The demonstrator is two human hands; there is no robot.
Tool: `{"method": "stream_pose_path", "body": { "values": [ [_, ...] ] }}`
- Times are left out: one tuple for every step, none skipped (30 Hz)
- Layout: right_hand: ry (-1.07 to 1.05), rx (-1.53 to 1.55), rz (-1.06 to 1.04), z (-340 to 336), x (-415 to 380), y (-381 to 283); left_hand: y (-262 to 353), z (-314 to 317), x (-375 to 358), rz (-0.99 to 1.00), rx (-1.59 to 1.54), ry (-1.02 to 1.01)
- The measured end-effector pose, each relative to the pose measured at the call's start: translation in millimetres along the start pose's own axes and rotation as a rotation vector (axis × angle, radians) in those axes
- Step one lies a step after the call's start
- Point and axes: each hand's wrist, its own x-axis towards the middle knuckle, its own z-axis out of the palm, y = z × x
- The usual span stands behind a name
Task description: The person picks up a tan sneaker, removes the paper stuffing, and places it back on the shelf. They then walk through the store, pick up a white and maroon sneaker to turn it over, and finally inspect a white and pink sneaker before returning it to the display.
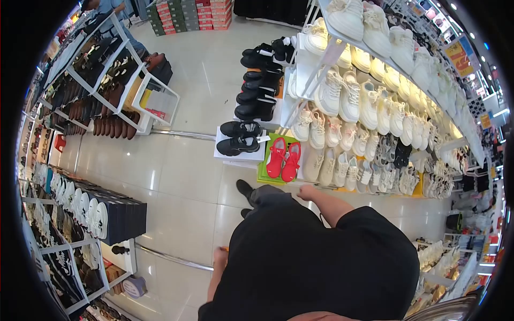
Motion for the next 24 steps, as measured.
{"method": "stream_pose_path", "body": {
  "values": [
    [-0.165,0.020,0.091,-1,-4,1,-6,2,-10,-0.005,0.012,-0.024],
    [-0.334,0.038,0.180,-6,-7,-1,-13,3,-14,0.004,0.016,-0.045],
    [-0.420,0.103,0.252,-14,-8,-10,-21,4,-15,0.009,0.023,-0.068],
    [-0.509,0.168,0.323,-21,-7,-20,-27,4,-14,0.013,0.026,-0.086],
    [-0.600,0.232,0.392,-23,-1,-30,-34,2,-11,0.014,0.028,-0.094],
    [-0.559,0.202,0.304,-18,10,-38,-37,-1,-6,0.014,0.024,-0.100],
    [-0.514,0.174,0.217,-12,25,-46,-40,-8,-2,0.012,0.023,-0.102],
    [-0.467,0.146,0.130,-8,43,-55,-41,-14,3,0.012,0.021,-0.101],
    [-0.377,0.107,0.014,-5,62,-67,-41,-22,11,0.014,0.019,-0.100],
    [-0.286,0.070,-0.099,-1,83,-80,-40,-31,18,0.018,0.020,-0.099],
    [-0.195,0.039,-0.211,4,102,-93,-40,-41,26,0.024,0.025,-0.098],
    [-0.181,0.030,-0.241,3,122,-107,-38,-53,35,0.032,0.033,-0.093],
    [-0.167,0.027,-0.272,-2,145,-122,-35,-66,45,0.047,0.042,-0.085],
    [-0.152,0.028,-0.301,-8,167,-138,-33,-81,55,0.062,0.060,-0.071],
    [-0.139,0.108,-0.254,-15,184,-153,-27,-97,65,0.088,0.072,-0.054],
    [-0.129,0.187,-0.204,-26,199,-167,-20,-113,74,0.115,0.089,-0.041],
    [-0.118,0.262,-0.152,-36,212,-179,-11,-130,85,0.159,0.105,-0.007],
    [-0.098,0.331,-0.161,-47,222,-190,2,-149,96,0.225,0.118,0.044],
    [-0.081,0.392,-0.169,-56,232,-198,17,-174,110,0.295,0.115,0.117],
    [-0.069,0.446,-0.177,-65,242,-204,31,-196,124,0.360,0.110,0.193],
    [-0.080,0.422,-0.188,-70,253,-207,57,-219,134,0.330,0.068,0.215],
    [-0.097,0.400,-0.199,-73,263,-211,112,-253,131,0.032,-0.085,0.043],
    [-0.116,0.381,-0.211,-73,269,-214,111,-266,157,-0.047,-0.172,0.053],
    [-0.097,0.319,-0.208,-73,274,-214,122,-279,170,-0.072,-0.247,0.107]
  ]
}}
